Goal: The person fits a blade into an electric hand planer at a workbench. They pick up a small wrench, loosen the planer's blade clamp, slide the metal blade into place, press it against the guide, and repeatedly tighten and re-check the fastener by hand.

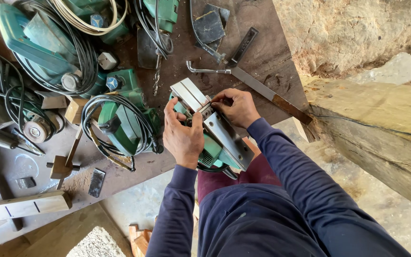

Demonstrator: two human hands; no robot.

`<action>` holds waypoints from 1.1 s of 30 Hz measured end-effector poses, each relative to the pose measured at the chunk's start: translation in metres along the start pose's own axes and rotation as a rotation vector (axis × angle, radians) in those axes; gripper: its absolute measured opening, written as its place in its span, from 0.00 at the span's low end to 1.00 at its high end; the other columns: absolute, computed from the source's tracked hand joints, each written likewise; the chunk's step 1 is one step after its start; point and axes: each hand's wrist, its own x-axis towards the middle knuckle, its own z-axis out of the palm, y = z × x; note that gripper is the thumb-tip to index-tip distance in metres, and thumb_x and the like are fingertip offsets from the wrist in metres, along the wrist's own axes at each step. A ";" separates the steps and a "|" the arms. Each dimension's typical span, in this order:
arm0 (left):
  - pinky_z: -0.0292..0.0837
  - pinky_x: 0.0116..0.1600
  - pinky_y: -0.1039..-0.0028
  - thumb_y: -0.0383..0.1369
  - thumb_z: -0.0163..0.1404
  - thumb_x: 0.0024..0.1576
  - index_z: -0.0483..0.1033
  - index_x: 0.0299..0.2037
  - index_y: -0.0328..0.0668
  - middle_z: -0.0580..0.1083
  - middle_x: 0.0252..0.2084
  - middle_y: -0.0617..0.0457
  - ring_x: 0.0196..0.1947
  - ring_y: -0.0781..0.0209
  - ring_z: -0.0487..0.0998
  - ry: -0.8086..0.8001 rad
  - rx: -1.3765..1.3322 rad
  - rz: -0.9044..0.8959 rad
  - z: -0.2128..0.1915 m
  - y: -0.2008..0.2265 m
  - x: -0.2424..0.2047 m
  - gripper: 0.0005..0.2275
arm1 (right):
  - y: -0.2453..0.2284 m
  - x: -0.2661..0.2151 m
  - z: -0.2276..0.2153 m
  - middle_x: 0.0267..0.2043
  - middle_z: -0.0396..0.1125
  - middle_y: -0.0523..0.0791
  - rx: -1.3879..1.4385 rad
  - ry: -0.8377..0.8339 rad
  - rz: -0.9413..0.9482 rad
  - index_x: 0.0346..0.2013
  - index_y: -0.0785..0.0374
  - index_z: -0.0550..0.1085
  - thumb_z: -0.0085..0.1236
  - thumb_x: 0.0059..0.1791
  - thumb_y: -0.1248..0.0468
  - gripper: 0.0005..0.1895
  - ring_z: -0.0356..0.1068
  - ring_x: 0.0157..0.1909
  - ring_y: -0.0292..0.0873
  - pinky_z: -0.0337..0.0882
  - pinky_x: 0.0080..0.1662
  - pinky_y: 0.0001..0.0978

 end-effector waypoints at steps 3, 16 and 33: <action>0.69 0.38 0.64 0.39 0.58 0.50 0.69 0.61 0.51 0.69 0.32 0.60 0.32 0.60 0.74 0.013 -0.006 -0.027 0.000 0.000 0.000 0.27 | 0.002 0.007 0.002 0.38 0.77 0.43 0.008 -0.025 0.003 0.40 0.64 0.81 0.67 0.48 0.67 0.07 0.74 0.41 0.34 0.76 0.45 0.27; 0.69 0.38 0.64 0.39 0.57 0.51 0.69 0.60 0.53 0.68 0.31 0.60 0.31 0.60 0.73 0.012 -0.017 -0.065 -0.001 0.003 0.001 0.25 | -0.026 -0.002 -0.013 0.38 0.76 0.47 -0.160 -0.113 -0.119 0.41 0.65 0.80 0.66 0.46 0.65 0.11 0.75 0.39 0.38 0.75 0.44 0.30; 0.70 0.39 0.63 0.40 0.56 0.50 0.69 0.61 0.55 0.71 0.34 0.59 0.32 0.58 0.75 0.008 -0.010 -0.089 -0.001 0.001 0.002 0.25 | -0.030 0.004 0.001 0.36 0.75 0.54 -0.412 -0.131 -0.033 0.37 0.68 0.78 0.58 0.48 0.56 0.15 0.76 0.39 0.53 0.75 0.44 0.41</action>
